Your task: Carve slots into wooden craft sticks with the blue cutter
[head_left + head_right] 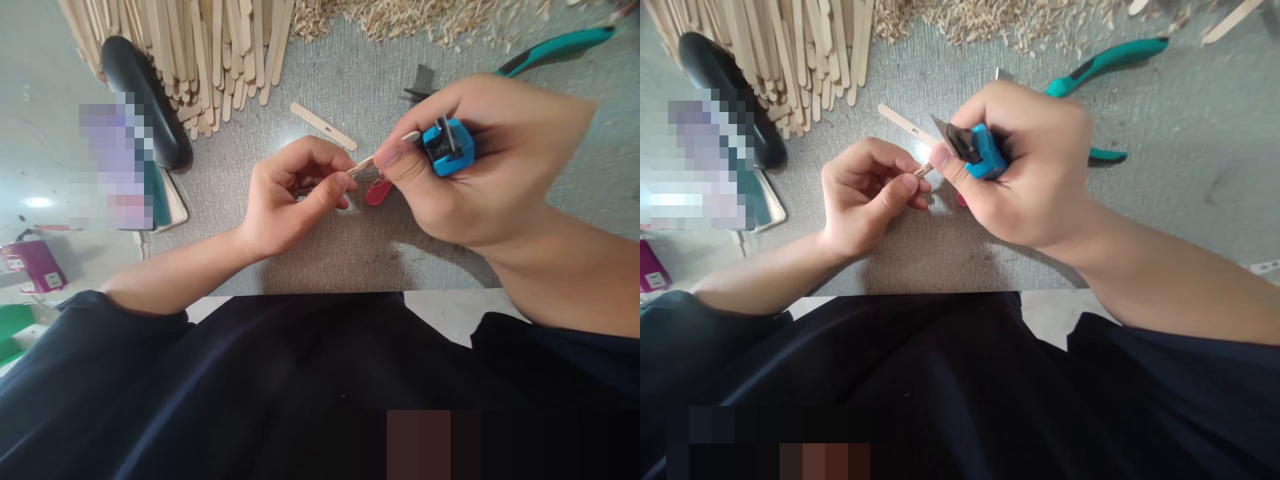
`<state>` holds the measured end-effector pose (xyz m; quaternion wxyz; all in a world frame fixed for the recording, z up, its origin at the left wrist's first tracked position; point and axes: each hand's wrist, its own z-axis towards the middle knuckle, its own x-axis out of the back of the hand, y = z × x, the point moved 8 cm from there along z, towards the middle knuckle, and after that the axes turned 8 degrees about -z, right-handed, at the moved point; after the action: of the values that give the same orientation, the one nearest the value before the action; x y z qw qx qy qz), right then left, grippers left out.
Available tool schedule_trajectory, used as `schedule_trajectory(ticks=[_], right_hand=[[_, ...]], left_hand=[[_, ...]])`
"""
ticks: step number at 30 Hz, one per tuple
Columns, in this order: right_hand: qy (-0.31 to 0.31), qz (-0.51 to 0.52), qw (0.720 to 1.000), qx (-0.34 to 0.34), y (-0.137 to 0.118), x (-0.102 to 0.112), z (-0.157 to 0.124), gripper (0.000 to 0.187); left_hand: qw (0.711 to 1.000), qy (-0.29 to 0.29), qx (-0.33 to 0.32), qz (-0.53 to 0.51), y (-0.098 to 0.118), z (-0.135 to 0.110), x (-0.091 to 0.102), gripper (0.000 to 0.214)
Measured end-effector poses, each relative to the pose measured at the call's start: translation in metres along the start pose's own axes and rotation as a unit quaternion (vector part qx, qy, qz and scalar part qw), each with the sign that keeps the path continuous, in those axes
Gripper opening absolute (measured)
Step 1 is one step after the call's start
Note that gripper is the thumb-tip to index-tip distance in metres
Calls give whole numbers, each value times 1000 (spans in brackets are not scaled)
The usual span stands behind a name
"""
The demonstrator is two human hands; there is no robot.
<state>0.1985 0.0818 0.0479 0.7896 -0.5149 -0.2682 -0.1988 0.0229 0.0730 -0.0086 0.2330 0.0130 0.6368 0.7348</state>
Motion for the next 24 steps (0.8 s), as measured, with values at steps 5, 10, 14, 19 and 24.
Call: schedule_trajectory(ticks=[5,10,14,19,24], right_hand=[[15,-23,999,25,-4,1,2,41],[23,-53,994,89,-11,2,-2,30],[-6,-132,983,130,-10,-6,-7,30],[-78,-134,973,170,-5,-18,-10,43],[2,-99,968,230,-16,-8,-13,21]], left_hand=[[1000,24,9,8,-8,-2,4,36],[999,25,14,38,-6,-2,6,39],[998,27,10,52,-5,1,11,43],[997,14,2,73,-3,2,13,43],[997,12,-3,74,1,2,10,40]])
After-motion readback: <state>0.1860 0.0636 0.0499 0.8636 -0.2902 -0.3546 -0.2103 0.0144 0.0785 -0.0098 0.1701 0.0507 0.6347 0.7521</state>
